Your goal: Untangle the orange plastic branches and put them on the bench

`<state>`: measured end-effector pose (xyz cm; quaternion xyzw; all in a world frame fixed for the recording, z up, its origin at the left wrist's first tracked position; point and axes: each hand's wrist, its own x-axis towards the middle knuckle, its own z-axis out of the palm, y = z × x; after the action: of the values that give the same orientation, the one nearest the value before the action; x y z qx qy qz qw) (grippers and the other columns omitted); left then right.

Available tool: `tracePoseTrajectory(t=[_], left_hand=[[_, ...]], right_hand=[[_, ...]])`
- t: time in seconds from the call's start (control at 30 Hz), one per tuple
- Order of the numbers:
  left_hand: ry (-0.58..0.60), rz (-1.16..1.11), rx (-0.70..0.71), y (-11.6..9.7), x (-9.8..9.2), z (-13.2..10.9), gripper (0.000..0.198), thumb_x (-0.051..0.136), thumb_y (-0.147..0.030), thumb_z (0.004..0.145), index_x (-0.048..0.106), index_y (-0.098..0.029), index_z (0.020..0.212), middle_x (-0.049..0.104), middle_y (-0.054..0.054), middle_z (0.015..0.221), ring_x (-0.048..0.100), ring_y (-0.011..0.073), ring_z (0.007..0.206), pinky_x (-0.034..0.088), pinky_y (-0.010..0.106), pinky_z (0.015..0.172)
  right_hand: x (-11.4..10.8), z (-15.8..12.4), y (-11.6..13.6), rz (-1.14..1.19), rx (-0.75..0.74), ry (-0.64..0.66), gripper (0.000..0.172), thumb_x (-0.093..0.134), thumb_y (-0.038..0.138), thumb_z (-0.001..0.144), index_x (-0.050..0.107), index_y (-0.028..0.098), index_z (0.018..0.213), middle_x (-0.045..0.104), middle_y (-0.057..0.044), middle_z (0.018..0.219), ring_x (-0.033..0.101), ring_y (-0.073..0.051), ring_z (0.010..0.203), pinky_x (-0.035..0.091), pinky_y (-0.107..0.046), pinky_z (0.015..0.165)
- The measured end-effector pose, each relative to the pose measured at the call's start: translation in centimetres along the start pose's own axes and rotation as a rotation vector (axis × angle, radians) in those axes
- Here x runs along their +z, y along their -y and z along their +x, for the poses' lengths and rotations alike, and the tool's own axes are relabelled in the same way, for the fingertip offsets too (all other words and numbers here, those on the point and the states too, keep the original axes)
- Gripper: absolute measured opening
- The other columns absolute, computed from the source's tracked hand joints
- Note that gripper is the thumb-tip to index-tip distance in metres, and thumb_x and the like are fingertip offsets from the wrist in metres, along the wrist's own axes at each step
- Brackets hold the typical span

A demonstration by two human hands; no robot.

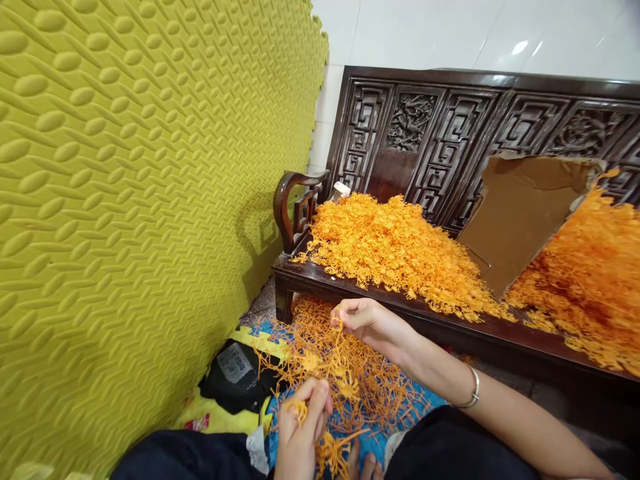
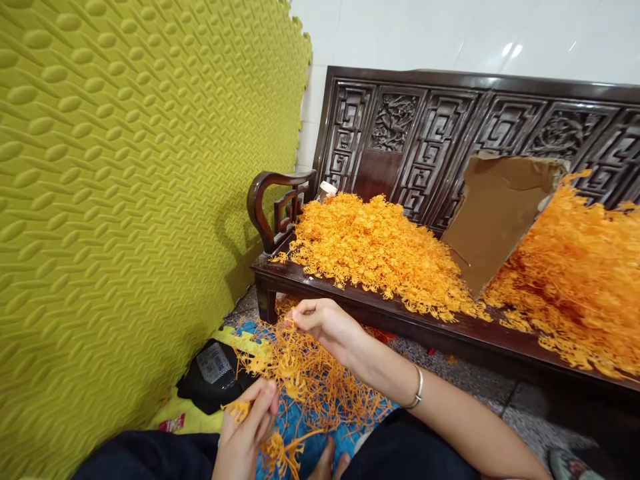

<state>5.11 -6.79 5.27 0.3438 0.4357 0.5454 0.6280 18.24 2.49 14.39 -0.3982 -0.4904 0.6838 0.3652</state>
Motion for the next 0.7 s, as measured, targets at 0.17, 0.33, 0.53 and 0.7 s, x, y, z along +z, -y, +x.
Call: tracePoseTrajectory(t=[0.17, 0.33, 0.53, 0.7], left_hand=[[-0.009, -0.031, -0.007, -0.1, 0.0, 0.3, 0.052, 0.063, -0.063, 0.066, 0.043, -0.017, 0.052, 0.022, -0.008, 0.046, 0.014, 0.0054, 0.044, 0.008, 0.025, 0.046], [0.028, -0.048, -0.022, -0.2, 0.1, 0.9, 0.052, 0.064, -0.063, 0.065, 0.044, -0.017, 0.052, 0.021, -0.008, 0.046, 0.014, 0.005, 0.043, 0.007, 0.024, 0.045], [0.06, -0.194, -0.073, -0.1, 1.0, 1.7, 0.053, 0.068, -0.062, 0.062, 0.043, -0.017, 0.052, 0.019, -0.01, 0.041, 0.012, 0.0034, 0.039, 0.007, 0.021, 0.042], [0.037, -0.23, -0.158, 2.6, 1.7, 1.0, 0.053, 0.071, -0.063, 0.056, 0.045, -0.016, 0.05, 0.021, -0.01, 0.038, 0.013, 0.0026, 0.038, 0.013, 0.018, 0.04]], right_hand=[[0.3, 0.2, 0.3, 0.022, -0.04, -0.026, 0.006, 0.064, 0.013, 0.051, 0.06, 0.017, 0.053, 0.056, 0.001, 0.059, 0.039, -0.009, 0.055, 0.028, -0.026, 0.057], [0.1, 0.2, 0.7, 0.058, -0.127, -0.038, 0.005, 0.066, 0.013, 0.053, 0.061, 0.016, 0.054, 0.055, 0.0, 0.061, 0.044, -0.011, 0.061, 0.032, -0.027, 0.062], [0.5, 0.6, 0.5, 0.077, -0.171, -0.077, 0.005, 0.067, 0.016, 0.056, 0.062, 0.016, 0.054, 0.057, 0.0, 0.065, 0.045, -0.01, 0.061, 0.034, -0.027, 0.064], [-2.0, 0.5, 3.1, -0.028, -0.457, -0.196, 0.008, 0.064, 0.018, 0.059, 0.058, 0.017, 0.055, 0.056, -0.001, 0.065, 0.048, -0.012, 0.063, 0.038, -0.029, 0.066]])
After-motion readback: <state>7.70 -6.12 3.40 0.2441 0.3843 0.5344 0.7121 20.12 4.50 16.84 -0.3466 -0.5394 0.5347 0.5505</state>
